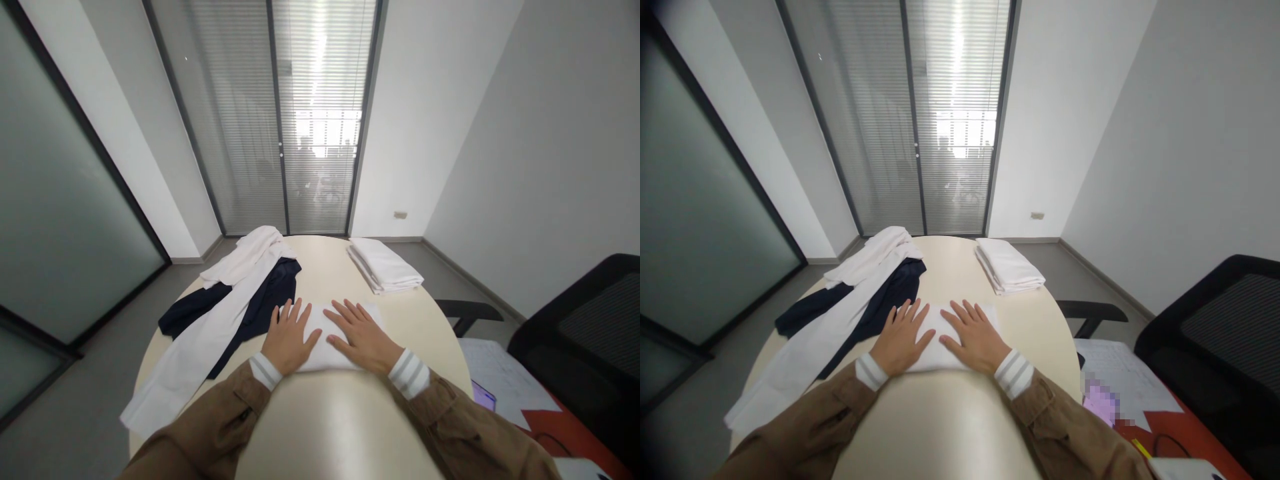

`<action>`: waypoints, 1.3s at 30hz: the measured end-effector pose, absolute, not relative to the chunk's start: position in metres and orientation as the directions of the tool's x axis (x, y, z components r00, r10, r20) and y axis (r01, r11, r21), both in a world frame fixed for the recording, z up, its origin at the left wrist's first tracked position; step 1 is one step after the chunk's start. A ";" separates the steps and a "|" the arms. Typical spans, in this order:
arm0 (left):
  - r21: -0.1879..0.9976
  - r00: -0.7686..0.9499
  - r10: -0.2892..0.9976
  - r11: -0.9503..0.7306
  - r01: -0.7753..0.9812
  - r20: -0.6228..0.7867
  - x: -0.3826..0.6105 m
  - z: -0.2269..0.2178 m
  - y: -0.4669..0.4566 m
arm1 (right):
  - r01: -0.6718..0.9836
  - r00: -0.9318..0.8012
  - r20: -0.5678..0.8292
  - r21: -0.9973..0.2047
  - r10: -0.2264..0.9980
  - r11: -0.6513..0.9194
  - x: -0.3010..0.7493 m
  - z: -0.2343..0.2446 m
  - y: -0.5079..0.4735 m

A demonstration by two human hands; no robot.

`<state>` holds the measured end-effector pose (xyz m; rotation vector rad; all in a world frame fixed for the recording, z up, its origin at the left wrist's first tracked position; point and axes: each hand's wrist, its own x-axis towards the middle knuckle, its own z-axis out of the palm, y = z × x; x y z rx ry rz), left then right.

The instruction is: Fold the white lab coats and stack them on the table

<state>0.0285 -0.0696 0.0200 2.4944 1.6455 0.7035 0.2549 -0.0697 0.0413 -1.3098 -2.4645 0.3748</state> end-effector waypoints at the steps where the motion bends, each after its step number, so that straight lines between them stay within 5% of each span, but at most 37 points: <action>1: 0.313 0.304 0.893 -0.409 0.857 0.332 0.028 0.019 -0.068 | 0.754 -0.522 0.166 -0.369 0.837 0.543 0.256 0.038 -0.069; 12: 0.301 0.193 0.939 -0.278 0.912 0.283 0.015 0.020 -0.048 | 0.802 -0.474 0.115 -0.353 0.873 0.482 0.255 0.039 -0.070; 30: 0.563 0.187 0.944 -0.314 0.764 0.272 -0.035 0.015 -0.018 | 0.831 -0.439 0.048 -0.359 0.897 0.425 0.277 0.037 -0.054; 39: 0.732 0.010 0.973 -0.180 0.657 0.231 -0.025 0.023 -0.020 | 0.816 -0.463 0.052 -0.364 0.885 0.449 0.281 0.037 -0.052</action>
